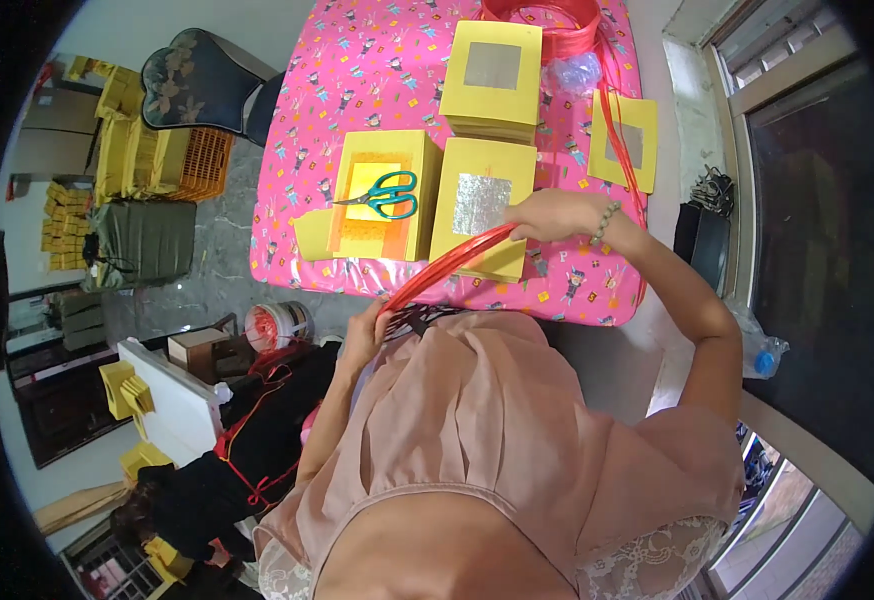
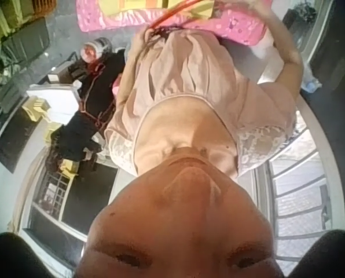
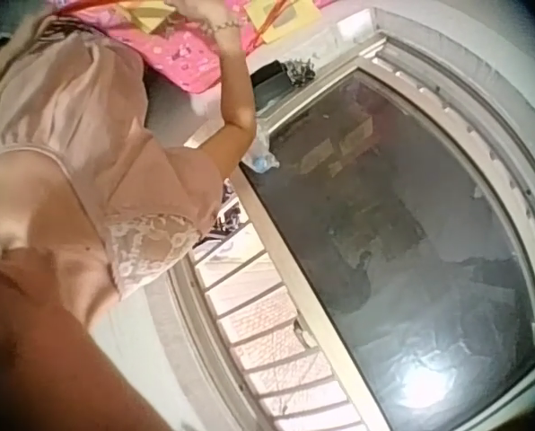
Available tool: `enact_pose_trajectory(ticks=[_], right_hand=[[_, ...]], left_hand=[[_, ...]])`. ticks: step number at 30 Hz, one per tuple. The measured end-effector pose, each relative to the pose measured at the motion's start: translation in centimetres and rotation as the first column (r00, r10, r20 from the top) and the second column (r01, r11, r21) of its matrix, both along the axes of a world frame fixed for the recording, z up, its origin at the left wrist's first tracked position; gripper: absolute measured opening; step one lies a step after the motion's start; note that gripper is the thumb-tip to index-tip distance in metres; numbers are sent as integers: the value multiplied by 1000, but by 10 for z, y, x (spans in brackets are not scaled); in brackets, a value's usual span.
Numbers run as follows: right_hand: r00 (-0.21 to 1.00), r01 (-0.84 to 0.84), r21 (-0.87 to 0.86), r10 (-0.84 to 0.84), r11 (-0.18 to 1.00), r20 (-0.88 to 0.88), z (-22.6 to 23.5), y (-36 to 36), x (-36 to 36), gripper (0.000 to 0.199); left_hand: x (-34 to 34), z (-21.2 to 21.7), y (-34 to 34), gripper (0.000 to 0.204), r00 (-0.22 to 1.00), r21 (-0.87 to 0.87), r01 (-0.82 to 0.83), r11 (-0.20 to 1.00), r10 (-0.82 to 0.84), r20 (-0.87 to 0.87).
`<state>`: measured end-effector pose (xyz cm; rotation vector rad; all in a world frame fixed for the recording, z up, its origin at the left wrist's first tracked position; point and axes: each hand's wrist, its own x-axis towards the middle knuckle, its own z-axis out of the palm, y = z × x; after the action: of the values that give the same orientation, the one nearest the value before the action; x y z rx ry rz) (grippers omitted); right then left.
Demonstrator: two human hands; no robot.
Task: Bundling red plastic/paper strips and preparing yellow joss paper boxes.
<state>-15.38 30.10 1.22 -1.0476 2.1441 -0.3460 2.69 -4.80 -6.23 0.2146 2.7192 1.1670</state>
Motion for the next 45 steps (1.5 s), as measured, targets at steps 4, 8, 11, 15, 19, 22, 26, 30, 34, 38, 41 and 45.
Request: enact_pose_trajectory(ticks=[4, 8, 11, 15, 19, 22, 26, 30, 34, 38, 41, 45], right_hand=[[1000, 9, -29, -9, 1000, 6, 18, -1, -1, 27], [992, 36, 86, -26, 996, -123, 40, -17, 3, 23], [980, -21, 64, 34, 998, -197, 54, -34, 10, 19], [942, -155, -31, 138, 987, -304, 59, -64, 18, 15], [949, -176, -65, 151, 982, -277, 66, -70, 11, 16], [965, -138, -141, 102, 980, -241, 63, -60, 4, 19], [977, 63, -242, -109, 968, -183, 77, -42, -9, 24], [893, 130, -413, -288, 901, -347, 60, -30, -20, 21], [782, 342, -671, -596, 658, -185, 56, -60, -7, 19], [613, 632, -755, -709, 176, 348, 31, -96, 11, 19], [572, 614, -788, -671, -32, 473, 10, -114, 17, 19], [591, 650, -754, -562, -93, 579, 5, -123, 24, 21]], left_hand=[[9, -15, -19, 22, 997, -92, 17, 996, -11, 71], [-14, -2, -11, 28, 992, -236, 124, 964, -118, 39], [-52, 46, 34, 55, 946, -45, 50, 998, -62, -318], [-87, 91, 94, 61, 962, 205, 158, 966, -103, -253], [-94, 83, 110, 48, 978, 414, 182, 892, -207, 15], [-97, 91, 111, 33, 984, 319, 172, 932, -178, -12], [-105, 105, 100, 21, 975, 110, 190, 976, -201, 95], [-109, 98, 96, 18, 1000, 190, 2, 982, -7, 26], [-116, 87, 108, 19, 981, 400, -125, 908, 173, -86], [-126, 74, 127, 21, 951, 507, -182, 843, 281, -126], [-130, 70, 134, 27, 932, 540, -197, 818, 328, -157], [-128, 68, 134, 29, 935, 468, -166, 868, 289, -206]])
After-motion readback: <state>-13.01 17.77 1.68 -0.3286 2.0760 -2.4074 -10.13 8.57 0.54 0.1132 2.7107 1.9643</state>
